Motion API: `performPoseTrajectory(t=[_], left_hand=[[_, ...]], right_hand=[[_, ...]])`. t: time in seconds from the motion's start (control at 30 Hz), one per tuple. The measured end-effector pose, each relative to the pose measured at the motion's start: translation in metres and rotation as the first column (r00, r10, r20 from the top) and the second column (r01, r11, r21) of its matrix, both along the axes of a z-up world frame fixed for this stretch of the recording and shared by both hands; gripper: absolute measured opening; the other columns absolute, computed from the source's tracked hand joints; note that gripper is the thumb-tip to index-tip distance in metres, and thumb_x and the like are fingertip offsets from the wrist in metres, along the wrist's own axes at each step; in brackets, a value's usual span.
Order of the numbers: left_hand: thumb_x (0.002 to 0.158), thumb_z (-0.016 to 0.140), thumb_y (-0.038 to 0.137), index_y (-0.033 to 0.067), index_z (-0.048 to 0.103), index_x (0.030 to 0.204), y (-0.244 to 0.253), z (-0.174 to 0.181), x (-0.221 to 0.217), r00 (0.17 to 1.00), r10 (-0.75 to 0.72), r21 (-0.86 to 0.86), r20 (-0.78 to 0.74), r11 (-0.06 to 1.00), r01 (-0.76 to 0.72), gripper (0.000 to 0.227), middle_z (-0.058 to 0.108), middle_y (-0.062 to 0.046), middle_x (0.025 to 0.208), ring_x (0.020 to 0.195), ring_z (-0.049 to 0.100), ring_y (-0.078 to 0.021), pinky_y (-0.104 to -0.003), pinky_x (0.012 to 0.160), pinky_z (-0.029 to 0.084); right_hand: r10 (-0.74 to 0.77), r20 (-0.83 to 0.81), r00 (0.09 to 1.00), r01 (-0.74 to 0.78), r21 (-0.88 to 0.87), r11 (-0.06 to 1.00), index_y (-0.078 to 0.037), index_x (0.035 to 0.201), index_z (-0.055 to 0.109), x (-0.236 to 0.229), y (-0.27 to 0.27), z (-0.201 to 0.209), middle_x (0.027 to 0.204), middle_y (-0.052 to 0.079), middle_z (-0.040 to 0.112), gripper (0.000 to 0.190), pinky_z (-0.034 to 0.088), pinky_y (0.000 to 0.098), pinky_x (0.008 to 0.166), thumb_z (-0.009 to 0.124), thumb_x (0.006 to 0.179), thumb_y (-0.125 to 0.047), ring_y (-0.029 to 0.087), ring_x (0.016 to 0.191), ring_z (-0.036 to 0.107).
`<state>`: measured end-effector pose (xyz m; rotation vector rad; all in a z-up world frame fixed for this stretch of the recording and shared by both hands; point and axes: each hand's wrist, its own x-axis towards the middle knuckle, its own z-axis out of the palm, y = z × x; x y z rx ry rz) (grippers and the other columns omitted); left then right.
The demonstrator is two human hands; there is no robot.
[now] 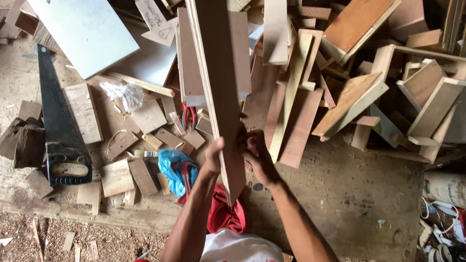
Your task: The person uses a hand saw to cut a small piece of wood on a workbench, then selects a longer plank and saws it into smaller pieces. The cut pieces are placed on the floor as the task continues.
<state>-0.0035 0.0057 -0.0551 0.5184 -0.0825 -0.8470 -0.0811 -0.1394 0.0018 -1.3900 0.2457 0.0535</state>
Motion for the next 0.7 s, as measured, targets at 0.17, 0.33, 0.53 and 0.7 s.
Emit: performPoseTrajectory(t=[0.17,0.33,0.53,0.7], left_hand=[[0.069,0.078,0.045,-0.0027,0.051,0.136,-0.020,-0.018,-0.009,0.986,-0.106,-0.110,-0.133,0.990,0.091,0.086,0.063,-0.015,0.117,0.102,0.063,-0.0261,-0.037,0.090,0.052],[0.072,0.084,0.056,-0.0007,0.032,0.161,-0.053,0.047,-0.011,0.925,-0.157,0.213,0.345,0.973,0.086,0.118,0.049,-0.022,0.135,0.128,0.051,-0.0332,-0.049,0.114,0.042],[0.080,0.045,0.097,0.0161,0.016,0.169,-0.031,0.163,0.002,0.866,0.117,-0.149,0.486,0.988,-0.049,0.124,0.019,-0.012,0.177,0.164,0.016,-0.0314,-0.057,0.136,0.012],[0.081,0.040,0.091,0.0112,0.015,0.169,0.001,0.203,-0.029,0.967,0.141,-0.245,0.213,0.966,-0.087,0.121,0.022,-0.016,0.173,0.159,0.027,-0.0379,-0.059,0.130,0.022]], right_hand=[[-0.231,0.063,0.971,0.239,-0.303,0.923,0.000,0.121,0.055,-0.026,0.011,-0.046,0.113,0.013,0.059,0.038,0.043,0.0328,0.096,0.044,0.105,-0.033,0.020,0.111,0.053],[-0.412,0.107,0.905,0.419,-0.397,0.817,0.001,0.097,0.065,-0.051,-0.004,-0.063,0.081,0.012,0.064,0.048,0.050,0.0335,0.069,0.044,0.102,-0.042,0.019,0.079,0.062],[-0.422,0.161,0.892,0.444,-0.482,0.755,0.001,0.088,0.065,-0.092,-0.020,-0.038,0.066,0.011,0.059,0.051,0.044,0.0364,0.056,0.049,0.100,-0.046,0.019,0.061,0.058],[-0.303,0.194,0.933,0.357,-0.608,0.710,0.001,0.085,0.069,-0.121,-0.011,0.006,0.057,0.010,0.061,0.052,0.045,0.0393,0.047,0.054,0.096,-0.047,0.021,0.051,0.059]])
